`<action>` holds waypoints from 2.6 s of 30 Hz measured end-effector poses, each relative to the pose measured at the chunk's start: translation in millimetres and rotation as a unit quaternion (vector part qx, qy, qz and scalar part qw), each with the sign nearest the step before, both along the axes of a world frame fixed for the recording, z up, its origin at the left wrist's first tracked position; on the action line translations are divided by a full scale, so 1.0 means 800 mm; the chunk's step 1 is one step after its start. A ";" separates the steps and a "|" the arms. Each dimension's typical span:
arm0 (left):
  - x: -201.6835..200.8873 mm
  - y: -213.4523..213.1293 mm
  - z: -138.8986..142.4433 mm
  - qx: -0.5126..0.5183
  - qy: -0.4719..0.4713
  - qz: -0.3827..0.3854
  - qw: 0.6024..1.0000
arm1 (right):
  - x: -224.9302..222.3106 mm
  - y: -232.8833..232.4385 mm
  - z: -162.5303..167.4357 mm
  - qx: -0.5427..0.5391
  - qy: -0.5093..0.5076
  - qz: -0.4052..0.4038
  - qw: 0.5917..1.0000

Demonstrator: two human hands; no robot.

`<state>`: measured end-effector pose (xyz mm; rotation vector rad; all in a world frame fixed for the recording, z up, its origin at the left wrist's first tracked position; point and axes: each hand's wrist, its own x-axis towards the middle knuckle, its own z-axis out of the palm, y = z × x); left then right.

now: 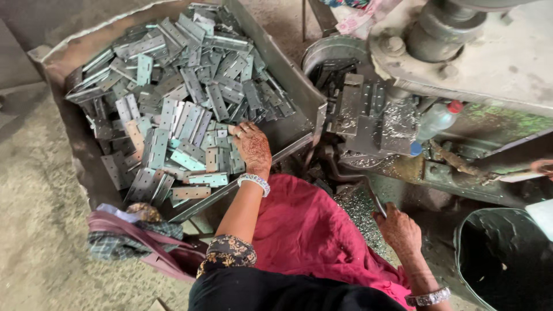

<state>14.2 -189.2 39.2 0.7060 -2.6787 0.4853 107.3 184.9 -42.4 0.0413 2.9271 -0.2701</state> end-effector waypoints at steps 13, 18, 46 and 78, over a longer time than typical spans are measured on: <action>0.065 0.089 -0.005 0.617 0.228 -0.309 0.687 | -0.029 -0.195 0.098 -0.362 0.229 0.156 0.890; 0.040 0.127 -0.046 0.875 0.077 -0.258 0.402 | -0.043 -0.132 0.061 -0.522 0.018 0.034 0.852; -0.001 0.261 -0.031 0.215 0.024 -0.378 0.900 | -0.048 0.000 0.077 0.086 0.114 0.169 0.975; -0.085 0.255 -0.024 0.162 -0.077 -0.349 0.920 | -0.020 0.007 -0.005 -0.101 -0.030 -0.027 0.994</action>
